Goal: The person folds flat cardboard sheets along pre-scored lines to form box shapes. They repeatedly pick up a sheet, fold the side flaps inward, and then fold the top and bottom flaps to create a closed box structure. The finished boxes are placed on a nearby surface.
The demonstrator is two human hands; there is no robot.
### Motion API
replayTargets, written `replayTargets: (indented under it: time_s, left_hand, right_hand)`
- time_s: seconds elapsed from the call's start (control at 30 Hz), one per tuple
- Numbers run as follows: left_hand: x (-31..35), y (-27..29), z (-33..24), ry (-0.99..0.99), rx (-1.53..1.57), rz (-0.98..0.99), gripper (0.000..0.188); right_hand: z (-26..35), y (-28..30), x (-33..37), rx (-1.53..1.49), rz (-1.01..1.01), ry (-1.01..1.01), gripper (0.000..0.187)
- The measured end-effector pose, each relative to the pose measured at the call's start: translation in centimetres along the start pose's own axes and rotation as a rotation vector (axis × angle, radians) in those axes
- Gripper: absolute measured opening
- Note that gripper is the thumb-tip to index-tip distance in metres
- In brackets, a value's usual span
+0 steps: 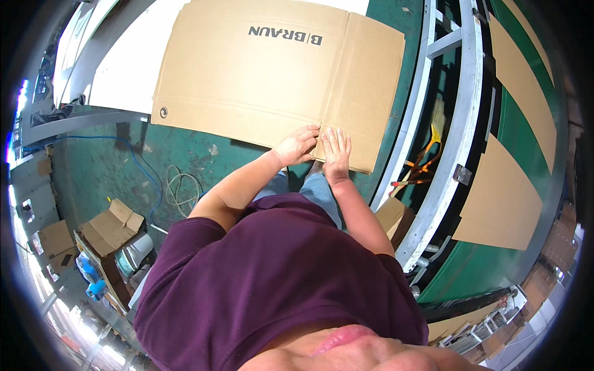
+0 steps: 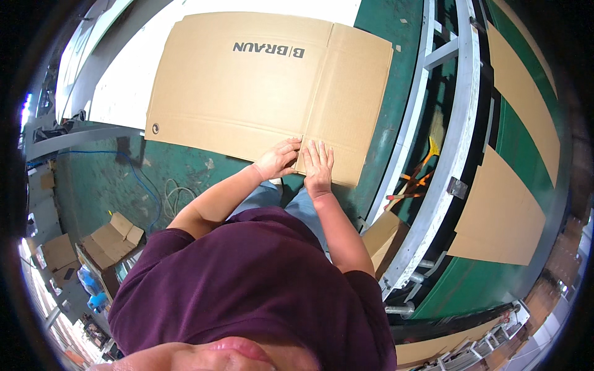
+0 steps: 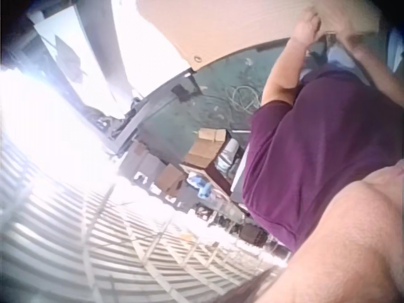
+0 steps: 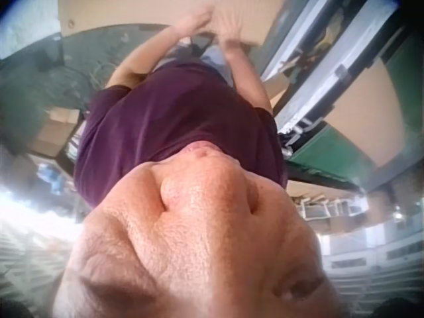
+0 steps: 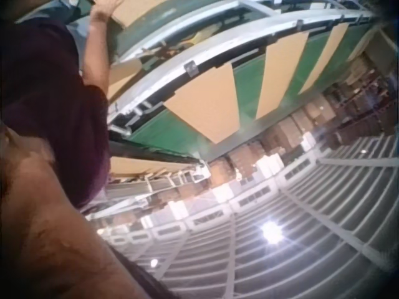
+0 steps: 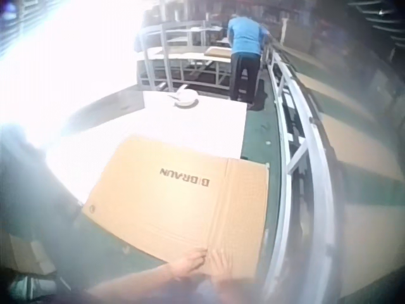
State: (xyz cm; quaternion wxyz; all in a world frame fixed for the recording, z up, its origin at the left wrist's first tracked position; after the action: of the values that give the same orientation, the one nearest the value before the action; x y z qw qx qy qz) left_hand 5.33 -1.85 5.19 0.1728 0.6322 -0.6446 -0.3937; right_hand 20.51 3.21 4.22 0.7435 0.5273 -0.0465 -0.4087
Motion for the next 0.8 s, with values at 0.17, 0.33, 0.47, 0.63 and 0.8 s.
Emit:
replayTargets:
  time_s: [0.17, 0.33, 0.47, 0.63, 0.8]
  left_hand:
    - [0.5, -0.5, 0.0, 0.0, 0.047, -0.095, 0.043]
    - [0.8, -0.9, -0.4, 0.053, 0.044, -0.169, 0.04]
    - [1.1, -1.4, -0.5, 0.137, 0.079, -0.206, 0.04]
    - [1.1, -1.1, -1.0, 0.17, -0.051, -0.134, 0.052]
    - [0.2, -0.9, -1.0, 0.013, -0.313, 0.001, 0.055]
  right_hand:
    - [-0.1, 0.3, 0.2, 0.019, 0.042, -0.02, 0.046]
    - [-0.2, 0.5, 0.3, 0.02, 0.018, -0.025, 0.046]
    - [-0.3, 0.3, 0.3, 0.047, 0.06, -0.033, 0.046]
    - [-0.2, 0.0, 0.4, 0.093, 0.095, -0.027, 0.044]
    - [0.3, 1.3, 0.6, 0.09, 0.136, -0.013, 0.046]
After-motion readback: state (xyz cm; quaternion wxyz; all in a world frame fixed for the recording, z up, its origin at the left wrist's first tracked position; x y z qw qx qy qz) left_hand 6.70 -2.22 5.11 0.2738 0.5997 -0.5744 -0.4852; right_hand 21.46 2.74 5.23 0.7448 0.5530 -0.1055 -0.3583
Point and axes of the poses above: each hand's wrist, its own x-axis away from the middle knuckle, its own y-axis out of the back of the hand, z = x × y, the point moved 3 cm from there along -x, towards the middle knuckle, and after that the axes turned 9 degrees about -z, right-handed, at the moved point
